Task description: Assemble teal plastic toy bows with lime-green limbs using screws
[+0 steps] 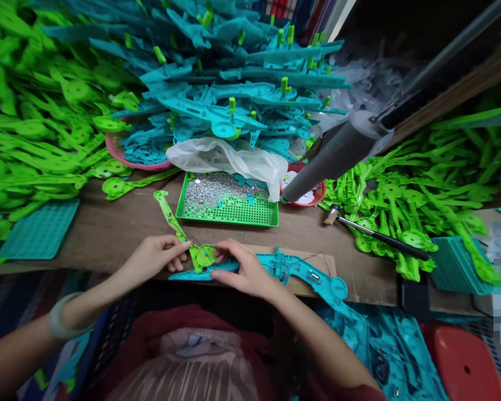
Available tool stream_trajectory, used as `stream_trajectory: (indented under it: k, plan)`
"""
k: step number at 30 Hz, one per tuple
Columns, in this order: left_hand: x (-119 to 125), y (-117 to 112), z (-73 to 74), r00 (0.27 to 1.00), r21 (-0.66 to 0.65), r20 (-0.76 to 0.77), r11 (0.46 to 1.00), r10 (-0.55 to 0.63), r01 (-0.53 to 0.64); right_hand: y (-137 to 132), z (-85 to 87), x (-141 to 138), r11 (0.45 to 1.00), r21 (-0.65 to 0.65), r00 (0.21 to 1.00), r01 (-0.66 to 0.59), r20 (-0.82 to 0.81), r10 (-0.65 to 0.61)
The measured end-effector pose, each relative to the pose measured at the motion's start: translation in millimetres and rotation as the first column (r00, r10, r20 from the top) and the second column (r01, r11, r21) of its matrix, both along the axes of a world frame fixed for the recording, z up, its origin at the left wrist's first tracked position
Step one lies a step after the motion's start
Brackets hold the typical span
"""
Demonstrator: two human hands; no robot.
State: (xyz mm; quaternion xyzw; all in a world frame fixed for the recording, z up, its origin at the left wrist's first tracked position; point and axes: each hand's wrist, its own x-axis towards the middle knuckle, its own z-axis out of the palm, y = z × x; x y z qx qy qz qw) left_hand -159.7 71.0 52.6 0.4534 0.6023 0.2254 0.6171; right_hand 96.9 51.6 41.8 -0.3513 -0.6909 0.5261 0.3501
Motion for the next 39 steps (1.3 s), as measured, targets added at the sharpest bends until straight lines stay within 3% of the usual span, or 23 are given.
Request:
stream_trajectory:
  k: [2,4,6,8,11,15,17,20,25,30,35,39]
  plan:
    - [-4.1,-8.1,-0.5,0.998,0.077,-0.063,0.997,0.011,-0.006,-0.3,2.6,-2.9,0.998,-0.052,0.998,0.040,-0.040,-0.042]
    - [-6.7,-15.6,-1.7,0.978,0.302,-0.181,0.952,0.103,-0.044,-1.2,8.6,-14.5,0.988,-0.097,0.992,0.122,-0.002,-0.123]
    - [-6.5,-20.1,-3.9,0.941,0.577,-0.277,0.816,0.195,0.001,-1.5,17.0,-32.3,0.978,-0.063,0.972,0.201,0.136,-0.191]
    - [-4.5,-20.8,-7.3,0.924,0.729,-0.348,0.666,0.160,0.159,-0.9,25.8,-49.9,0.980,0.029,0.938,0.198,0.285,-0.198]
    - [-2.7,-17.7,-14.8,0.900,0.752,-0.434,0.539,-0.030,0.380,-2.1,34.1,-64.2,0.977,0.201,0.863,0.075,0.478,-0.165]
    - [-7.3,-15.9,-26.0,0.870,0.753,-0.482,0.459,-0.102,0.471,-9.6,30.4,-58.9,0.896,0.424,0.758,-0.130,0.625,-0.186]
    - [-9.9,-17.0,-29.4,0.857,0.764,-0.508,0.415,-0.087,0.495,-12.0,25.2,-53.0,0.872,0.476,0.765,-0.118,0.603,-0.225]
    - [-11.4,-18.1,-30.0,0.827,0.769,-0.558,0.332,-0.067,0.546,-12.4,20.7,-48.8,0.883,0.466,0.751,-0.063,0.605,-0.266]
    - [-12.2,-16.5,-25.8,0.812,0.752,-0.575,0.327,-0.101,0.573,-11.1,25.1,-55.7,0.939,0.334,0.706,-0.087,0.685,-0.178]
    - [-13.5,-12.6,-20.1,0.771,0.705,-0.618,0.325,-0.155,0.630,-1.1,27.6,-57.0,0.984,0.156,0.642,0.088,0.746,-0.176]
    - [-8.8,-1.0,-13.2,0.773,0.662,-0.588,0.409,-0.238,0.628,10.9,28.0,-55.1,0.979,0.032,0.676,0.201,0.719,-0.163]
    - [-1.5,9.6,-6.8,0.704,0.566,-0.667,0.450,-0.241,0.691,10.3,29.0,-61.0,0.983,0.070,0.585,0.170,0.795,-0.158]
